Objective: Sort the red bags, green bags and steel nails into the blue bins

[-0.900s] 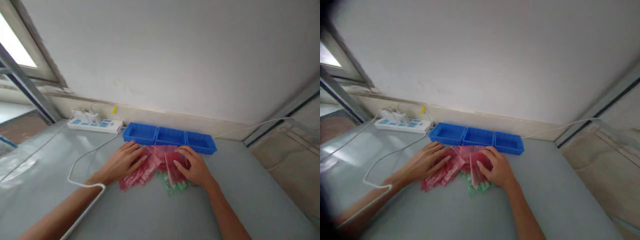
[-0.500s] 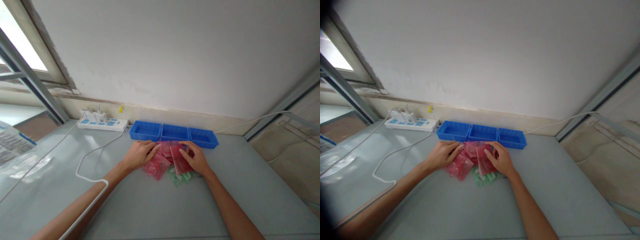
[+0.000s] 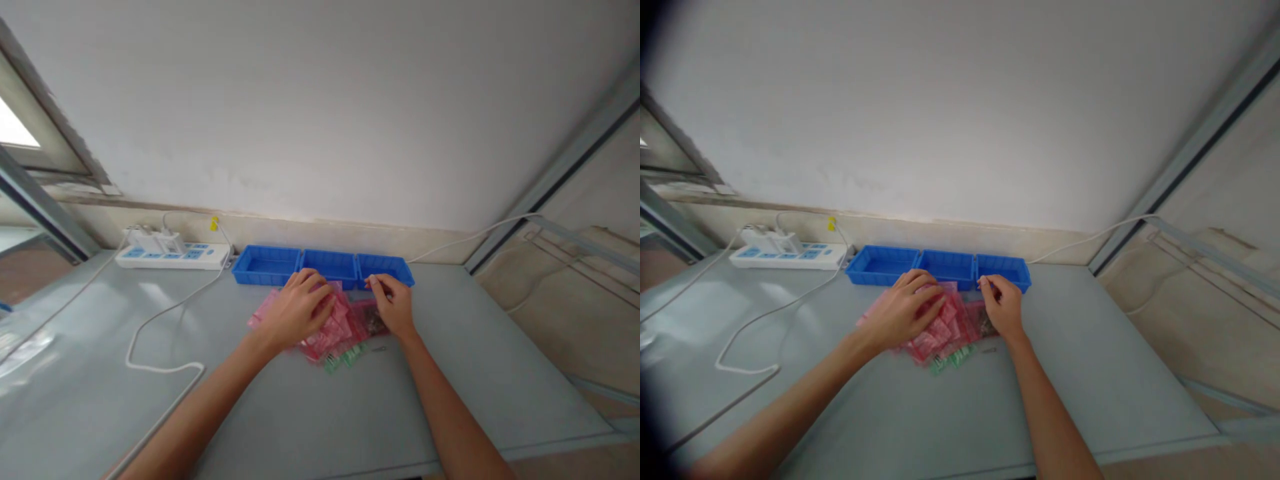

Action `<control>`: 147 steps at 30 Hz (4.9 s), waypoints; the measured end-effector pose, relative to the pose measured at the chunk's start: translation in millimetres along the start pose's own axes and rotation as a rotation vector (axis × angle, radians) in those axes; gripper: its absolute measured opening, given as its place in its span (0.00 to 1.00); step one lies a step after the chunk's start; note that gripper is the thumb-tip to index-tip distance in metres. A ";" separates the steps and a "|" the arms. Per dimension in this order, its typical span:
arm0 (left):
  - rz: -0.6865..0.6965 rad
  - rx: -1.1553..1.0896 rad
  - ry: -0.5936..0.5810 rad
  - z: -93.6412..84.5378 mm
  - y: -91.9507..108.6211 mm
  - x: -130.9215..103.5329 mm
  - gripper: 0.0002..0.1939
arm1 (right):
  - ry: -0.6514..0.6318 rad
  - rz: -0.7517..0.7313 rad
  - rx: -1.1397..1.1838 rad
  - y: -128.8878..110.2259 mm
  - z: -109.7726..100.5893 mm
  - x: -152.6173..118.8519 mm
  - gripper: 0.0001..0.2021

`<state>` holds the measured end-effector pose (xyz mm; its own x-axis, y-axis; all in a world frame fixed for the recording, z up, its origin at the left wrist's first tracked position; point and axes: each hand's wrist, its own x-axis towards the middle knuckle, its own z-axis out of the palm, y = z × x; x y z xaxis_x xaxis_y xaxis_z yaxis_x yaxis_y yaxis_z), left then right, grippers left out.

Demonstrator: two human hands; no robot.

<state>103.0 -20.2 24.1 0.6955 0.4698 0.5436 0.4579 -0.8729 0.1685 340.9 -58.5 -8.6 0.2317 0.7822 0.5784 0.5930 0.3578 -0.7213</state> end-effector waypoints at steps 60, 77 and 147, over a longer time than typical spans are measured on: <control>-0.187 -0.249 -0.017 21.4 -13.4 -32.2 0.15 | -0.401 -0.240 -0.321 -16.6 12.9 -12.9 0.21; -0.426 -0.184 0.251 22.4 -3.5 -23.5 0.11 | -0.487 -0.265 -0.277 -44.4 21.9 -19.0 0.21; -0.251 -0.450 -0.180 7.5 -12.5 80.2 0.15 | -0.214 0.150 0.251 -5.5 -15.9 11.1 0.12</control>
<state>157.2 29.4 59.5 0.6975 0.6515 0.2984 0.3675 -0.6827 0.6315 352.5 -59.9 7.8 0.1193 0.9149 0.3856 0.3504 0.3246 -0.8786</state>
